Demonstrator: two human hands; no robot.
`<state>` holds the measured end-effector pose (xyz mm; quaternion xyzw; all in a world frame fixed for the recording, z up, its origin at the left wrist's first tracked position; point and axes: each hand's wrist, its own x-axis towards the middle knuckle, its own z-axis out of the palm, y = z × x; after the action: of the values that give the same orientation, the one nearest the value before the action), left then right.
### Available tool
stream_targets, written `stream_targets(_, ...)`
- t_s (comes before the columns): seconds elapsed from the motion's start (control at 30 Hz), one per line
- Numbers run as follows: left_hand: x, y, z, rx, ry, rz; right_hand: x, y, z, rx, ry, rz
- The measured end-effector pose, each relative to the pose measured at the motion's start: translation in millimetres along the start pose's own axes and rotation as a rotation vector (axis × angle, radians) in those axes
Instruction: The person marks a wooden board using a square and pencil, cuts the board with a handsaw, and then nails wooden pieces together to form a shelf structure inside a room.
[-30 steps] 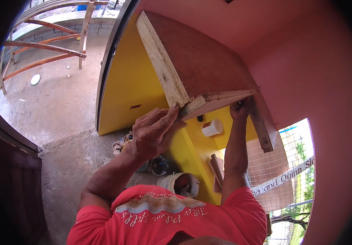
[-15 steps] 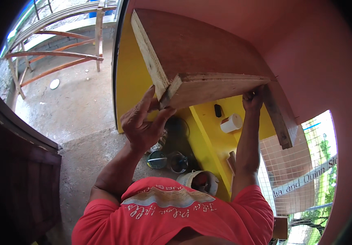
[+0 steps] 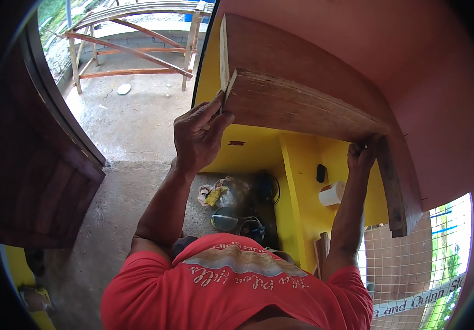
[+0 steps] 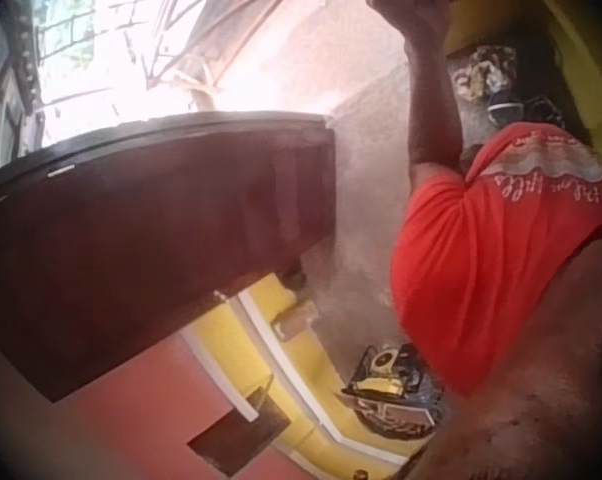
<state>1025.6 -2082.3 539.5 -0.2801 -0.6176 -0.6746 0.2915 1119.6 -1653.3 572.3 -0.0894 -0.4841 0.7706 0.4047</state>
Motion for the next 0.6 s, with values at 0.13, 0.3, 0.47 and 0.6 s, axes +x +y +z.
stream_targets(0.13,0.0,1.7,-4.3,0.04,-0.008,-0.024,3.7,3.3,-4.8,0.033,-0.02,0.021)
stream_targets(0.3,2.2,-3.5,0.0,-0.039,-0.009,-0.056,-4.5,-4.4,12.4,0.025,0.033,0.01)
stream_targets(0.47,1.3,-6.2,-3.3,0.173,-0.063,-0.096,4.2,7.7,-8.9,0.016,0.09,-0.066)
stream_targets(0.6,-6.5,-9.7,-6.5,0.308,0.069,-0.069,3.1,14.3,12.9,0.085,0.097,-0.065)
